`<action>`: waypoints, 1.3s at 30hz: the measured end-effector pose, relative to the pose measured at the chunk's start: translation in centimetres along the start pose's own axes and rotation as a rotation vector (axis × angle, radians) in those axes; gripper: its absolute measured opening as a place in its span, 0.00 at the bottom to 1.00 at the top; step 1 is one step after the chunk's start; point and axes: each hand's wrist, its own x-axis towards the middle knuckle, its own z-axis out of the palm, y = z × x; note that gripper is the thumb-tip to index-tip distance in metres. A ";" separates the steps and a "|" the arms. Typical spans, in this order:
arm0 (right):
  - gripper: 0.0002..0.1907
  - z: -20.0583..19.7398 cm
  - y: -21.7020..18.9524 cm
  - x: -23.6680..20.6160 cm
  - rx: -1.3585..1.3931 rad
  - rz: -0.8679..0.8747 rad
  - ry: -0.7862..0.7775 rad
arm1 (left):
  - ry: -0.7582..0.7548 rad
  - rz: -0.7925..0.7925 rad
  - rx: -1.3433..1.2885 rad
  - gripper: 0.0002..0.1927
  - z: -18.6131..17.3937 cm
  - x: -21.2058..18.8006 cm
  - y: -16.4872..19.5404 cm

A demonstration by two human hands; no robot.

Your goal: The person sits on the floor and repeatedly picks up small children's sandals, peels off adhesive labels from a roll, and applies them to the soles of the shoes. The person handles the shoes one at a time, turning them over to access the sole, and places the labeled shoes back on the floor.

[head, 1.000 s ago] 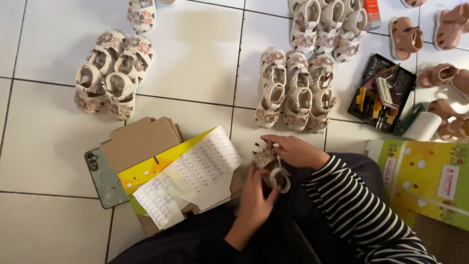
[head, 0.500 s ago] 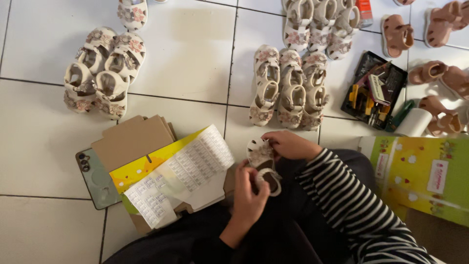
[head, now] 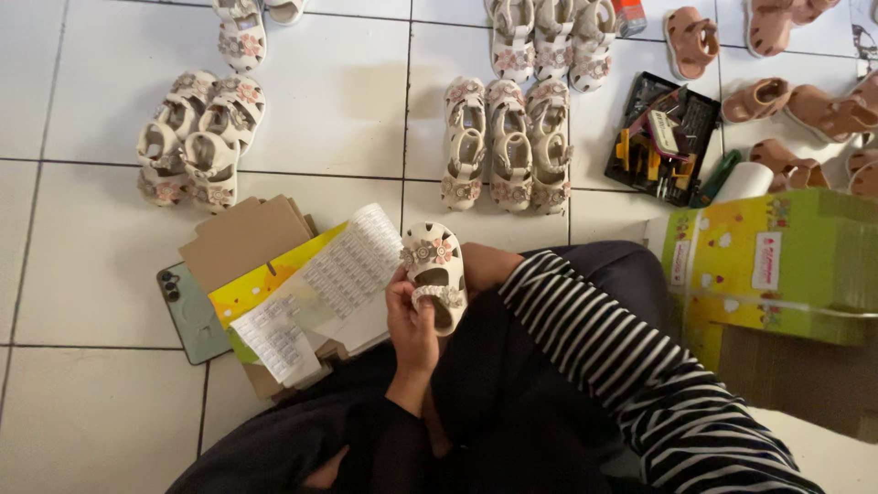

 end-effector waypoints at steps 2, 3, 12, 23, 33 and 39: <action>0.15 0.3 0.3 -0.2 -0.010 -0.013 0.017 | -0.010 0.043 0.027 0.11 -0.4 -0.4 0.1; 0.16 0.4 0.5 -0.4 -0.012 -0.015 0.026 | -0.005 0.066 0.032 0.11 -0.5 -0.6 0.2; 0.17 0.8 -1.0 -0.7 -0.032 -0.037 0.042 | 0.097 0.172 0.063 0.13 -1.2 -1.3 0.5; 0.23 1.5 -2.3 -2.1 0.008 -0.157 0.151 | 0.148 0.152 0.083 0.09 -1.2 -1.8 1.9; 0.22 2.0 -3.0 -2.8 0.080 -0.070 0.185 | 0.125 0.155 0.089 0.09 -1.4 -2.0 2.0; 0.19 1.2 -3.3 -2.6 -0.057 -0.070 0.095 | 0.139 0.088 0.079 0.08 -1.4 -2.1 1.8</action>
